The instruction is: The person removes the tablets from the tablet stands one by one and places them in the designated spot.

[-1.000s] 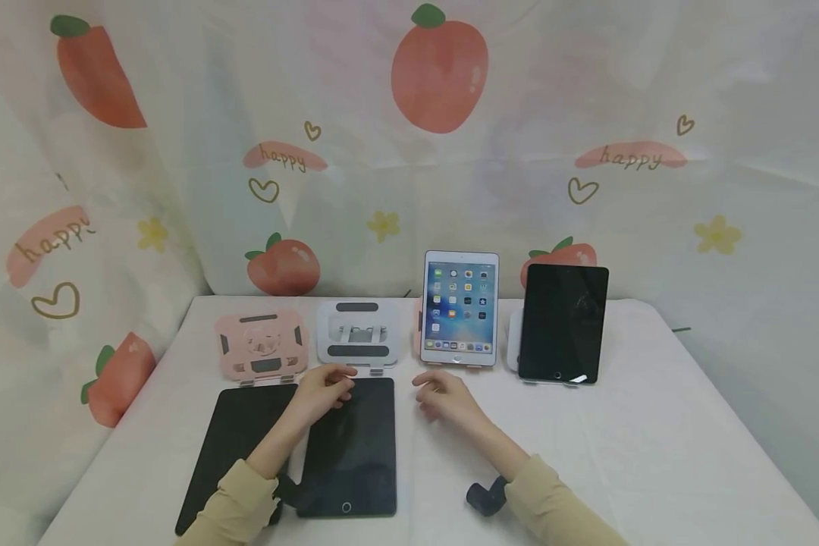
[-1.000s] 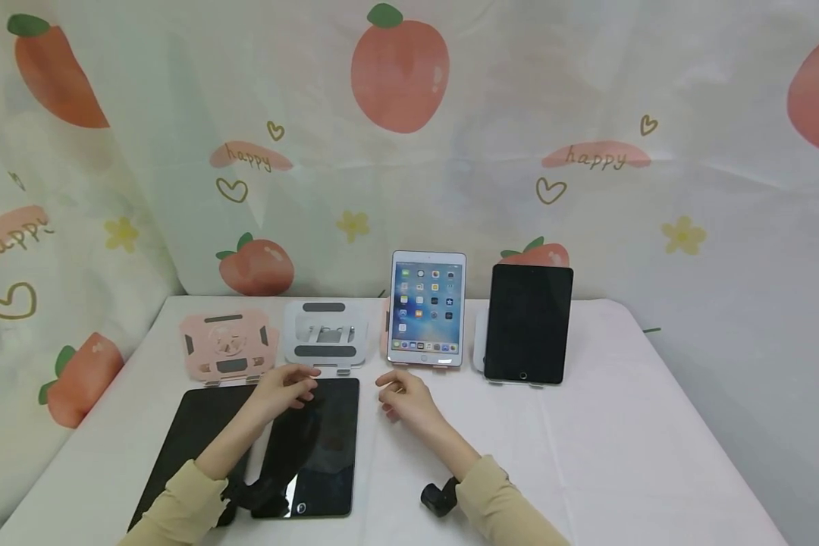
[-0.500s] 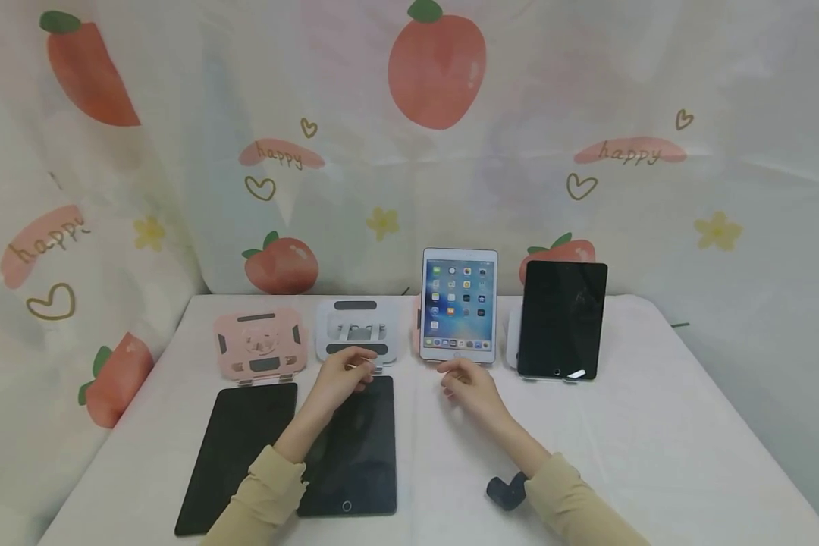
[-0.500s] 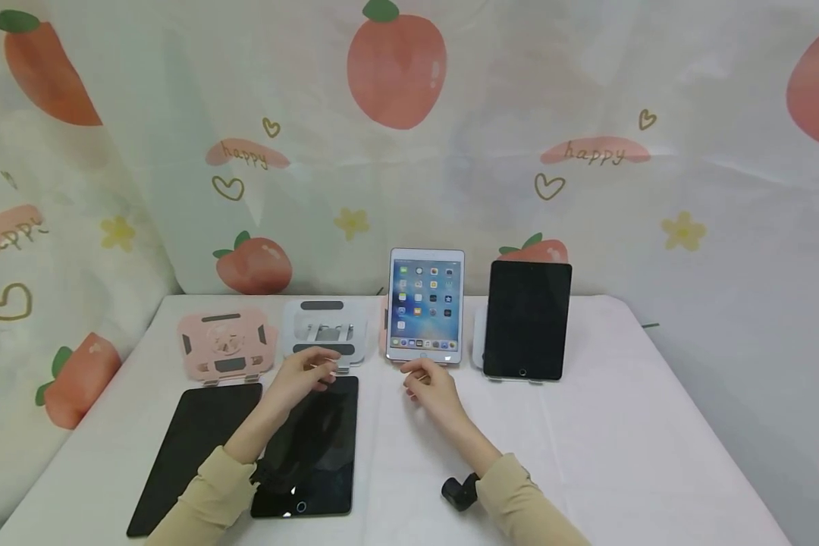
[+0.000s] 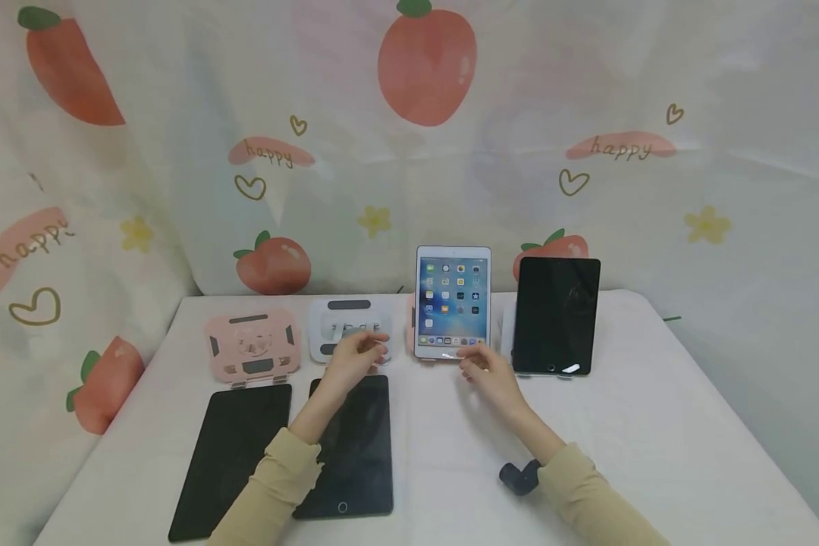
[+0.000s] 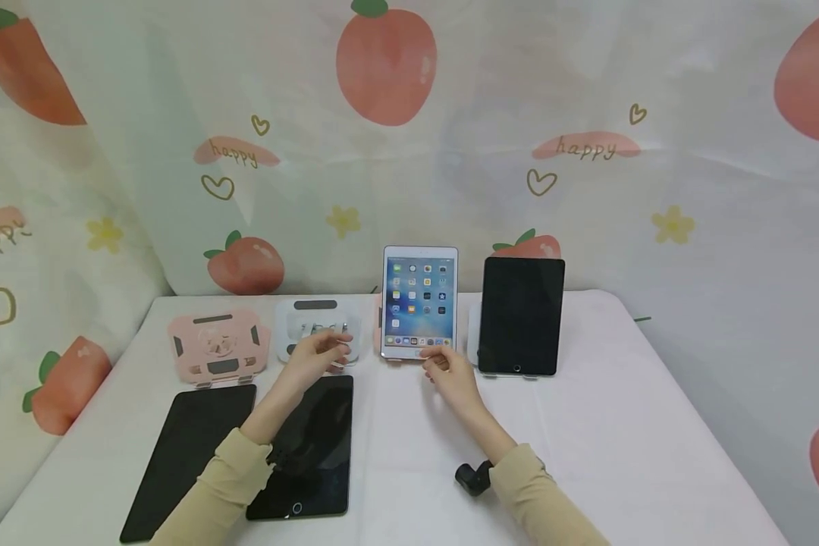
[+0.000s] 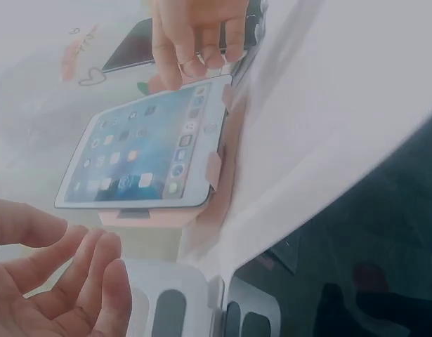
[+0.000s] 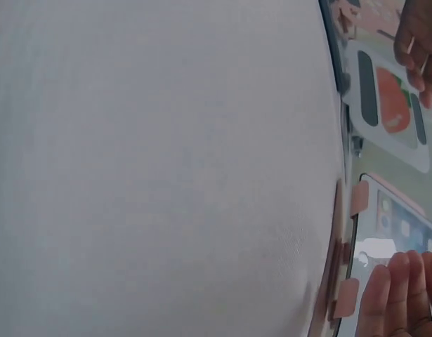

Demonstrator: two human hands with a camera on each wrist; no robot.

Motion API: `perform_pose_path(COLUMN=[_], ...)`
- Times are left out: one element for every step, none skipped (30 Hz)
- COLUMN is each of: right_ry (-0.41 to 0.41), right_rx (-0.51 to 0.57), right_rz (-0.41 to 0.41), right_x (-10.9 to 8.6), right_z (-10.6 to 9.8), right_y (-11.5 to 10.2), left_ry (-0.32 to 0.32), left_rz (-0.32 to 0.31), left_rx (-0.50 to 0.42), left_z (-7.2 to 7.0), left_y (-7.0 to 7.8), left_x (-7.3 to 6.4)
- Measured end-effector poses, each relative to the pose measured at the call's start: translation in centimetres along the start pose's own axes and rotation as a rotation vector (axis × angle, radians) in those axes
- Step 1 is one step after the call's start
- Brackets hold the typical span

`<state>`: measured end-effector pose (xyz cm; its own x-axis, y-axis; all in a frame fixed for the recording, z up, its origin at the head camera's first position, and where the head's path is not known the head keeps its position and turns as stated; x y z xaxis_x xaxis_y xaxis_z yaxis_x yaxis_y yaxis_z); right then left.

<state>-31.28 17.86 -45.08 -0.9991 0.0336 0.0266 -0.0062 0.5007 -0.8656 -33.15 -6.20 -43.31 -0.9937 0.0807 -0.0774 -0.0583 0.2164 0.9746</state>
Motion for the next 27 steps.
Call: perform_pose_path(right_ry=[0.006,0.012,0.016,0.018,0.023,0.026,0.03,0.034,0.042,0.046,0.052,0.056,0.059,0.06,0.063,0.064,0.065,0.066,0.068,0.071,0.075,0.078,0.082,0.089,0.095,0.101,0.105], right_rx=[-0.009,-0.021,-0.031,-0.043,-0.052,-0.059,-0.065,-0.069,-0.071,-0.073,-0.075,-0.085,-0.096,-0.104,-0.113,-0.121,-0.127,-0.132,-0.134,-0.14,-0.151,-0.158,-0.17,-0.183,-0.196,-0.203,-0.208], right_rz=[0.001,0.0,-0.002,-0.002,-0.001,-0.003,-0.007,-0.019,-0.022,-0.026,-0.033,-0.04,-0.043,-0.047,-0.047,-0.053,-0.058,-0.059,-0.064,-0.071,-0.078,-0.082,-0.086,-0.091,-0.095,-0.095,-0.093], right_x=[0.1,0.2,0.3,0.4,0.5,0.6,0.7,0.8,0.9,1.0,1.1,1.1,1.2,1.3,1.5,1.6,1.7,1.9,2.1,2.2,2.3,2.5,2.7,2.8,2.9,3.1,3.2], right_z=[-0.3,-0.6,-0.8,-1.1,-1.3,-1.5,-1.7,-1.9,-2.1,-2.2,-2.4,-2.6,-2.7,-2.9,-3.0,-3.1,-3.3,-3.4,-3.6,-3.8,-4.0,-4.1,-4.3,-4.5,-4.7,-4.9,-5.1], right_y=[0.0,0.0,-0.1,-0.1,-0.2,-0.2,-0.3,-0.5,-0.6,-0.7,-0.8,-1.0,-1.1,-1.2,-1.3,-1.4,-1.6,-1.7,-1.9,-2.1,-2.3,-2.5,-2.7,-2.8,-3.0,-3.1,-3.2], left_ry=[0.001,0.004,0.009,0.013,0.018,0.022,0.026,0.026,0.028,0.028,0.029,0.029,0.028,0.023,0.02,0.014,0.007,0.001,-0.003,-0.005,-0.004,-0.001,0.002,0.006,0.011,0.011,0.012], left_rz=[0.001,0.002,0.006,0.014,0.019,0.019,0.02,0.017,0.019,0.014,0.008,0.01,0.012,0.018,0.025,0.028,0.039,0.051,0.058,0.063,0.067,0.075,0.084,0.09,0.093,0.095,0.099], left_rx=[0.005,0.009,0.019,0.028,0.034,0.036,0.04,0.04,0.045,0.042,0.039,0.036,0.035,0.033,0.033,0.03,0.027,0.023,0.021,0.021,0.026,0.028,0.029,0.031,0.037,0.04,0.046], left_z=[0.1,0.3,0.3,0.4,0.5,0.5,0.5,0.6,0.6,0.7,0.7,0.8,0.9,1.1,1.2,1.4,1.5,1.7,1.9,2.0,2.1,2.1,2.2,2.2,2.3,2.4,2.4], left_y=[0.1,0.3,0.5,0.7,0.8,1.0,1.1,1.2,1.4,1.5,1.5,1.7,1.8,1.9,2.1,2.2,2.4,2.6,2.7,2.9,3.0,3.2,3.5,3.7,3.9,4.1,4.3], left_x=[0.1,0.2,0.3,0.4,0.5,0.7,0.8,0.9,1.0,1.1,1.2,1.4,1.5,1.6,1.8,1.9,2.1,2.2,2.4,2.5,2.6,2.8,2.9,3.1,3.2,3.3,3.5])
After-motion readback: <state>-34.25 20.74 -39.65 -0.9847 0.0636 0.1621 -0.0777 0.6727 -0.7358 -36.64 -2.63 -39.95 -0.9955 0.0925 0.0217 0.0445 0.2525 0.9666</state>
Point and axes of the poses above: each hand's wrist, its own x-axis towards the middle knuckle, its own z-axis out of the palm, y = z × x, the point moved 10 cm from there along x, towards the middle knuckle, and after that the axes turned 7 degrees about -x, right-handed, at the moved point
